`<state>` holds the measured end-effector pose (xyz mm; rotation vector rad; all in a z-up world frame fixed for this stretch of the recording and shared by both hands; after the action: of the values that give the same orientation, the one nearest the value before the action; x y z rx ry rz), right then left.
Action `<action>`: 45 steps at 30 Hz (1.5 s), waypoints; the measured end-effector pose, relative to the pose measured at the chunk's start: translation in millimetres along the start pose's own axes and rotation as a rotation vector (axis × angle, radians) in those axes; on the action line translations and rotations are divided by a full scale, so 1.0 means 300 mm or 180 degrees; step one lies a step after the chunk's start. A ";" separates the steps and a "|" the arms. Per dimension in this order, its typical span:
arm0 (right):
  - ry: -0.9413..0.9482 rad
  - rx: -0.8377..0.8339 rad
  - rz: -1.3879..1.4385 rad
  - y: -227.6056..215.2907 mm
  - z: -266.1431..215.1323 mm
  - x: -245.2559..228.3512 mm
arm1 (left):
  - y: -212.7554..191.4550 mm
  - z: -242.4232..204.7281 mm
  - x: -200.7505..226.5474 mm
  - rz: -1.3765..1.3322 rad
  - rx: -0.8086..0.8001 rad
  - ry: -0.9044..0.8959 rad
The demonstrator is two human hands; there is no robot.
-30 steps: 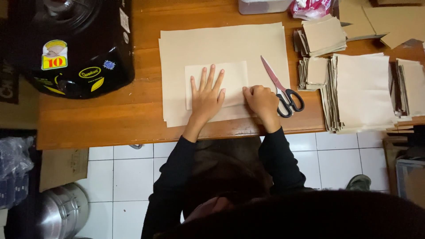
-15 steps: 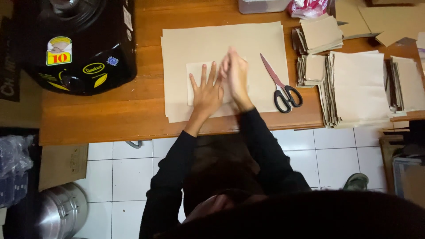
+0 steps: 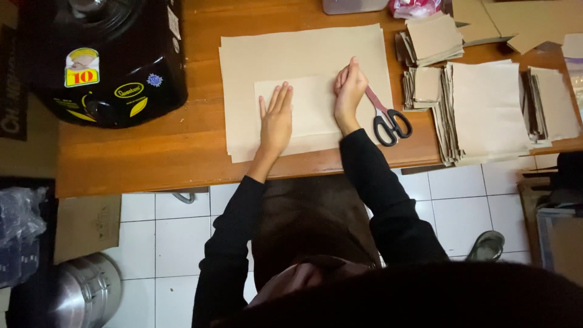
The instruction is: The person folds a sheet of brown paper on a wooden table and then uses scissors to trim the folded edges into a smaller rectangle. The trimmed piece is placed on the table while the person continues to cut additional folded sheets.
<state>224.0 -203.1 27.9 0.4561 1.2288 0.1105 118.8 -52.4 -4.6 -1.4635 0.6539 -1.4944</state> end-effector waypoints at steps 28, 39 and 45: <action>0.1615 -0.0670 0.1256 0.053 0.101 0.237 | 0.015 -0.018 0.033 0.0560 -0.0371 -0.0186; -0.0502 -0.1979 -0.3421 -0.121 0.000 -0.070 | 0.001 -0.017 0.036 0.0382 -0.0311 -0.0257; 0.0806 -0.2387 -0.3471 -0.179 -0.186 -0.128 | 0.009 -0.016 0.025 0.0164 -0.0283 -0.0313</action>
<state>150.4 -248.7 26.2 -0.9163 1.4268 -0.3098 115.6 -61.2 -4.0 -1.5657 0.7005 -1.3600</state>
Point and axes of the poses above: each hand's wrist, its own z-axis towards the middle knuckle, its own y-axis out of the palm, x = y × z, the point moved 3 cm from there along z, towards the middle knuckle, and after that the axes turned 12 degrees about -y, right-handed, at the moved point
